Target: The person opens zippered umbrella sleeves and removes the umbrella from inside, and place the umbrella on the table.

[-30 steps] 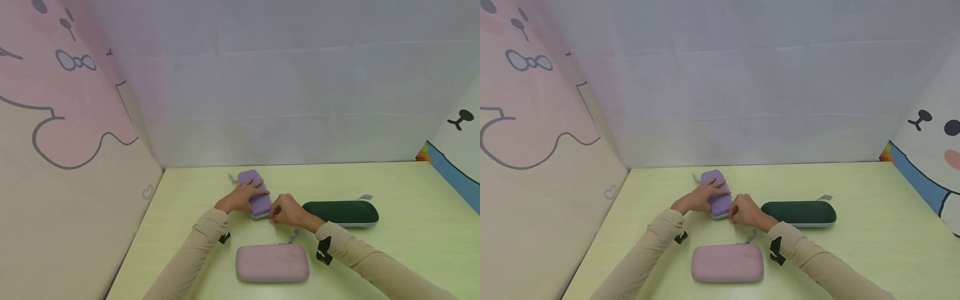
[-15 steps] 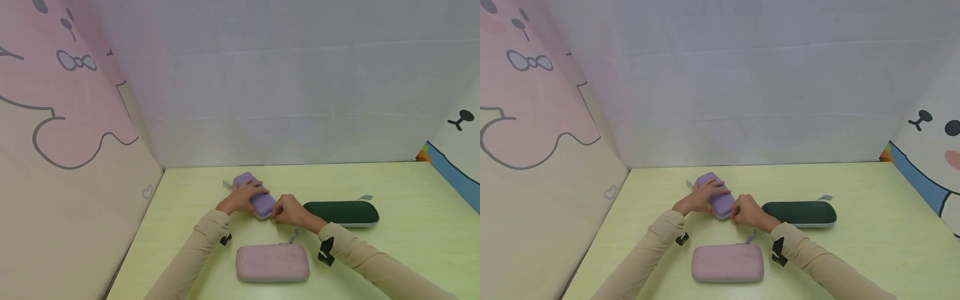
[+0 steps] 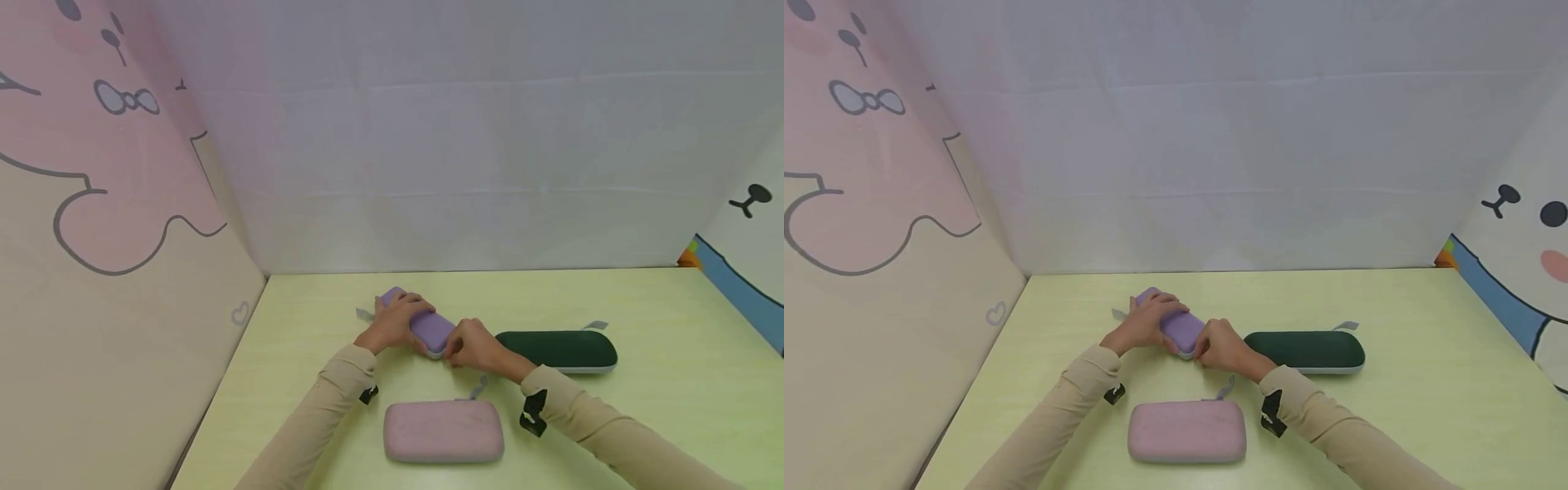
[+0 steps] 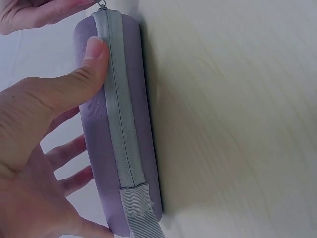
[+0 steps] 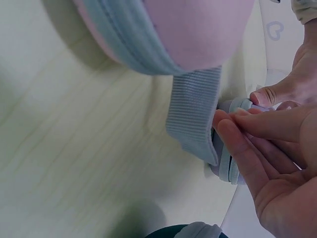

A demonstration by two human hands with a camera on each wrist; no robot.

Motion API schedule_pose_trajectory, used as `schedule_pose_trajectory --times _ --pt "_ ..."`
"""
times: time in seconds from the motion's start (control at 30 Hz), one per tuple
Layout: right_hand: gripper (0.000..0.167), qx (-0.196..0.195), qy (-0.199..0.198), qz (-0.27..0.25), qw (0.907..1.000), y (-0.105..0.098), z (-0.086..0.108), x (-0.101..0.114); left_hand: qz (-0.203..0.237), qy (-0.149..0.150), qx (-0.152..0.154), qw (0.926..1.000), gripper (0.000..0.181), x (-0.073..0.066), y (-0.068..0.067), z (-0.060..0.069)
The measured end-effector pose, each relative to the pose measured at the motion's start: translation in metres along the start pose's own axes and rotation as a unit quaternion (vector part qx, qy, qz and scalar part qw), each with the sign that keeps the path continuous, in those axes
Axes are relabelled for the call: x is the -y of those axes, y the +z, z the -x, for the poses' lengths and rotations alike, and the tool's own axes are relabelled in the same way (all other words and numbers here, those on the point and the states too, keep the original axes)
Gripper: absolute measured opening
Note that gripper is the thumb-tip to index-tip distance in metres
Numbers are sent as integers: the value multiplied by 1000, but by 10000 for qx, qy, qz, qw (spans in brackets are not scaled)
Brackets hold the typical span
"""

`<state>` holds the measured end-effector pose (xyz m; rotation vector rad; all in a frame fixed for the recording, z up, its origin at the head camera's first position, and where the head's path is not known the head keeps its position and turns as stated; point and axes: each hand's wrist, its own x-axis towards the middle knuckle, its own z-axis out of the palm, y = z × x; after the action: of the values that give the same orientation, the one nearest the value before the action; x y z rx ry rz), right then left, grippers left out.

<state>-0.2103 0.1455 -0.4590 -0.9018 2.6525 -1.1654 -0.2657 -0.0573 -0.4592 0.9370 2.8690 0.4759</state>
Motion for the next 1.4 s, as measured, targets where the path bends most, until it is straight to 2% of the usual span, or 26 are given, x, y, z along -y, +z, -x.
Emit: schedule_pose_trajectory --times 0.4,0.7,0.8,0.9,1.0,1.17,1.3,1.4 --pt "11 -102 -1 124 9999 1 -1 0 -38 -218 -320 9992 77 -2 3 0" --pt "11 -221 37 114 9997 2 -2 0 -464 -416 -789 9949 84 -4 11 3" --pt "11 -256 56 107 9996 2 -1 -1 -477 -479 -777 9947 87 -1 10 5" --pt "11 -345 42 218 9992 3 0 -3 -157 -584 -558 9966 83 8 5 6" --pt "11 -457 -19 325 9984 5 0 -3 485 -610 -342 9964 77 21 -2 9" --pt "13 -565 -61 392 9976 6 1 -2 1543 -412 11 9872 78 43 -5 12" --pt "14 -648 14 475 9968 6 1 -1 1891 -319 114 9814 79 55 -4 15" --pt "16 -726 125 565 9957 6 1 -1 2084 -365 18 9774 80 61 -1 17"
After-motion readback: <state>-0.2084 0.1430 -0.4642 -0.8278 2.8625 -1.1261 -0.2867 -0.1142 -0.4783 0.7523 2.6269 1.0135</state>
